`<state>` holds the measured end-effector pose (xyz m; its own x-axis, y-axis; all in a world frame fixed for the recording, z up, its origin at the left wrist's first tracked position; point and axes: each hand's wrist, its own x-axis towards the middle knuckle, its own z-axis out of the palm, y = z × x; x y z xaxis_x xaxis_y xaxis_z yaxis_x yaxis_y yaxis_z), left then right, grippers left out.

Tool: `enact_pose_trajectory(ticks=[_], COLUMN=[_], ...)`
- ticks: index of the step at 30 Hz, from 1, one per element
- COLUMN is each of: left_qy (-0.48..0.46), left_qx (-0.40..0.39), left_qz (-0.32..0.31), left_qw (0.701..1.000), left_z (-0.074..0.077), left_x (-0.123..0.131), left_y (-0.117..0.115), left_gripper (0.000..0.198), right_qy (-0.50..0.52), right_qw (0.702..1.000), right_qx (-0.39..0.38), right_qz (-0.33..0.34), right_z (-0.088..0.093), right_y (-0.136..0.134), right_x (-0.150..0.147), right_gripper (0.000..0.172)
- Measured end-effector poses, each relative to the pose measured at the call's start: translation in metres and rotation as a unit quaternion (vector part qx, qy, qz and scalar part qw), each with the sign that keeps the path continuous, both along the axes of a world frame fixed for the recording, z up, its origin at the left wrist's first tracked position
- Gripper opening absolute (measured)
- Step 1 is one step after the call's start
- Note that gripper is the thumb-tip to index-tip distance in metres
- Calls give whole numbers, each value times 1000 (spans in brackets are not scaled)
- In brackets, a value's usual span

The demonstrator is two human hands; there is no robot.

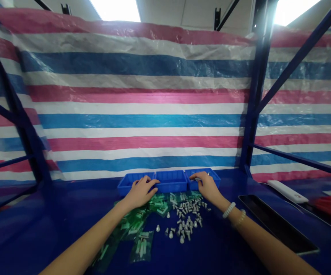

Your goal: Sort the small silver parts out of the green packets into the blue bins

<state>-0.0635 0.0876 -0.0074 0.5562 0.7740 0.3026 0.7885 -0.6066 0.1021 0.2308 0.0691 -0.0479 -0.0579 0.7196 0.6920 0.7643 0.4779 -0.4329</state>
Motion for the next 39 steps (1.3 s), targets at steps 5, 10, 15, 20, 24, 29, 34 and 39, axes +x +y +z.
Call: enact_pose_trajectory(ticks=[5, 10, 15, 20, 24, 29, 34, 39], left_qy=[-36, -96, 51, 124, 97, 75, 61, 52], left_qx=[61, 93, -34, -78, -64, -74, -73, -53], left_qz=[-7, -66, -109, -63, -10, -20, -25, -39], left_qw=[997, 989, 992, 987, 993, 994, 995, 996], left_z=[17, 26, 16, 9, -3, -16, -17, -20], left_x=[2, 1, -17, -40, -60, -76, -70, -65], left_y=[-9, -43, -92, -113, -105, -91, -87, -86], left_gripper=[42, 38, 88, 106, 92, 79, 71, 69], right_qy=[28, 34, -3, -54, -68, -68, -69, -80], right_qw=[999, 999, 995, 986, 984, 985, 985, 984], right_qx=[16, -4, -32, -41, -40, -41, -48, -57], right_qz=[-8, 30, 99, 149, 159, 150, 148, 146], right_z=[9, 13, 14, 11, 10, 9, 7, 9], right_y=[-4, -8, -16, -27, -30, -28, -26, -25], right_x=[12, 14, -3, -21, -23, -19, -20, -19], right_gripper=[45, 41, 33, 25, 25, 23, 22, 25])
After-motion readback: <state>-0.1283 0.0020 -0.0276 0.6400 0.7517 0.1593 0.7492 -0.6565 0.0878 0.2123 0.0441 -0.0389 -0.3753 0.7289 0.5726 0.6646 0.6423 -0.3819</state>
